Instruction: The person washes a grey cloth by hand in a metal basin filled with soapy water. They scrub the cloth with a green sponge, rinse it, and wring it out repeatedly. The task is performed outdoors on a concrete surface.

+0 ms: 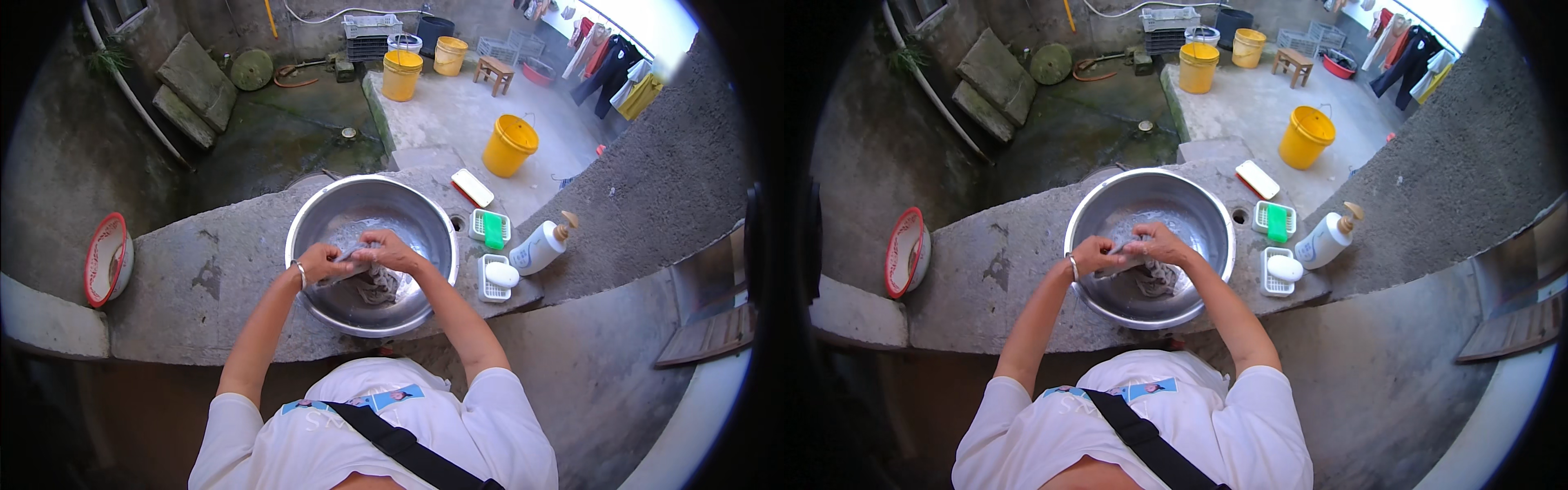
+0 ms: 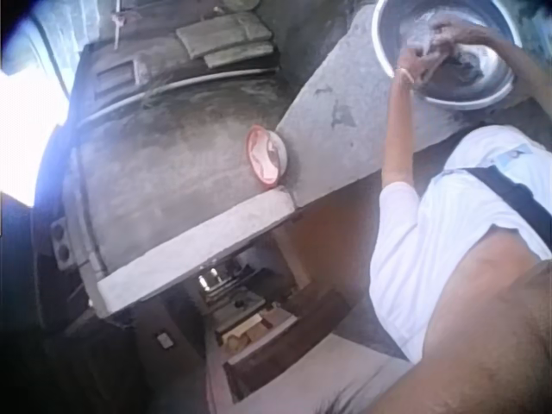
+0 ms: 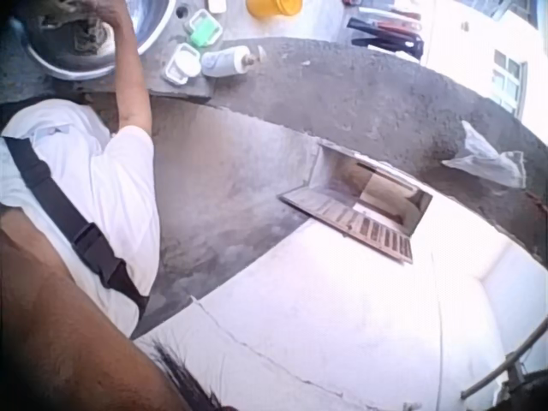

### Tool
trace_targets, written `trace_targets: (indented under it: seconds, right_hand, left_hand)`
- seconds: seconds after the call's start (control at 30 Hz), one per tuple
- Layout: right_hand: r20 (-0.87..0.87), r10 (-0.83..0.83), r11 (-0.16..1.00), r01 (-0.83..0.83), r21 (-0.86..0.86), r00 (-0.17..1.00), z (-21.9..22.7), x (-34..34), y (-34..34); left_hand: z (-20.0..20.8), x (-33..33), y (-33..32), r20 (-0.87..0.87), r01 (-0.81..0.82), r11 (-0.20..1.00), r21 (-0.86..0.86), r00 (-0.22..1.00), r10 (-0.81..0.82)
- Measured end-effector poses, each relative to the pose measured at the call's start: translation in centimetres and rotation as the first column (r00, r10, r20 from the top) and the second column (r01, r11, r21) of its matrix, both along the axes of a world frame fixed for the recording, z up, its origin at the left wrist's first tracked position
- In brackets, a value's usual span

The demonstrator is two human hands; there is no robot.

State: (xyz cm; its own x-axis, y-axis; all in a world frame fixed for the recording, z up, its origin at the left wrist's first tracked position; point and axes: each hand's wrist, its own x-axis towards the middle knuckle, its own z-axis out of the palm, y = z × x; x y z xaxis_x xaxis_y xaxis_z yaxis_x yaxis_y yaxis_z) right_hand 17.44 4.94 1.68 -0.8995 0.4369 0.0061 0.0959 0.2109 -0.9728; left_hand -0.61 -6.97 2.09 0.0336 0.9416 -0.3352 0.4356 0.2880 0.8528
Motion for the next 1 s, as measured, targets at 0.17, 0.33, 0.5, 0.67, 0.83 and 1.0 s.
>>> trace_targets:
  seconds: [0.17,0.33,0.5,0.67,0.83,1.0]
  right_hand:
    - [-0.174,-0.540,0.841,0.518,-0.157,0.823,-1.8,-0.9,-0.6]
    - [-0.244,-0.391,0.796,0.459,0.393,0.887,0.9,-3.5,-7.4]
    - [-0.125,-0.655,0.593,0.610,0.526,0.745,-2.8,-3.8,-1.8]
    - [-0.354,-0.477,0.621,0.594,0.511,0.804,-1.5,-4.8,-6.4]
    - [-0.140,-0.548,0.741,0.556,0.375,0.825,-5.1,-4.5,-0.9]
    - [-0.017,-0.079,0.952,0.070,-0.299,0.997,-1.0,-0.9,-0.3]
  left_hand:
    - [-1.7,1.3,0.3,0.321,-0.364,0.926,0.103,0.893,0.315]
    - [-13.1,0.3,3.2,0.864,-0.475,0.846,-0.241,0.292,0.410]
    - [-2.4,7.9,2.6,0.729,-0.561,0.677,-0.477,0.179,0.661]
    - [-12.0,3.6,3.3,0.952,-0.219,0.953,-0.208,-0.269,0.146]
    - [-1.7,6.7,1.6,0.744,-0.498,0.731,-0.467,0.226,0.629]
    - [-2.8,1.8,2.2,0.706,-0.519,0.839,-0.161,0.534,0.465]
